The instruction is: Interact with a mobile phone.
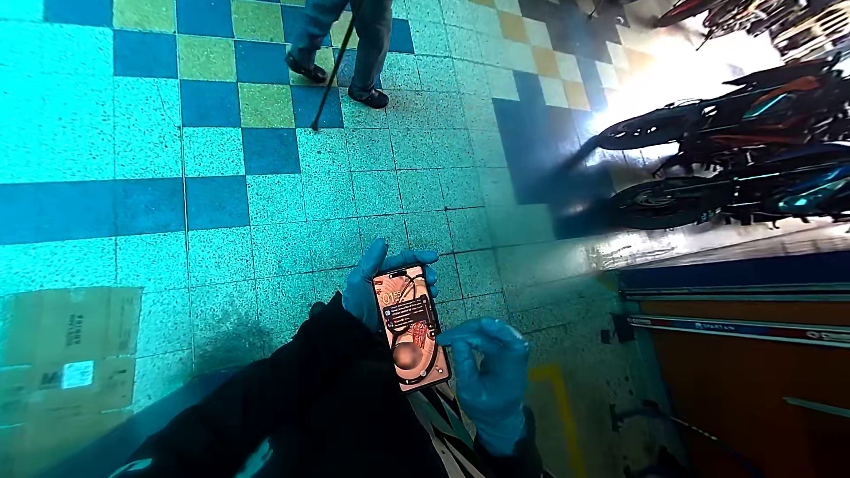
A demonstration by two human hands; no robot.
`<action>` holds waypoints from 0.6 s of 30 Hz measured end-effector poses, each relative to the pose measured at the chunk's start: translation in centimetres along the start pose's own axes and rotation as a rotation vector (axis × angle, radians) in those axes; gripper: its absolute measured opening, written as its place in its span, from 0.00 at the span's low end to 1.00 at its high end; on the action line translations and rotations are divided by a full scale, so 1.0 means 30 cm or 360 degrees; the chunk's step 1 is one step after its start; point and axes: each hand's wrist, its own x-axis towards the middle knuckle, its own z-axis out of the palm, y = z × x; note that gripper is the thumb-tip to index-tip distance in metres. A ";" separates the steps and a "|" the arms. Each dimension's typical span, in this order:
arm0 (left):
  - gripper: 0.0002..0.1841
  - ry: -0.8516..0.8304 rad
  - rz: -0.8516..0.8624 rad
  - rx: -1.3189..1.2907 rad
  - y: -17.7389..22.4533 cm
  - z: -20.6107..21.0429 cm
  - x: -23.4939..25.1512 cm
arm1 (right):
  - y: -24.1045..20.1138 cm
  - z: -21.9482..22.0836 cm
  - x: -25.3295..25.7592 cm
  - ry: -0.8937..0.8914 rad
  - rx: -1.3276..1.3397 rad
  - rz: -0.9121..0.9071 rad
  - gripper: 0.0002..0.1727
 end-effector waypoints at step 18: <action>0.42 -0.0204 -0.0019 0.0017 0.002 -0.056 0.049 | 0.011 0.008 0.028 -0.0022 -0.0482 -0.0007 0.44</action>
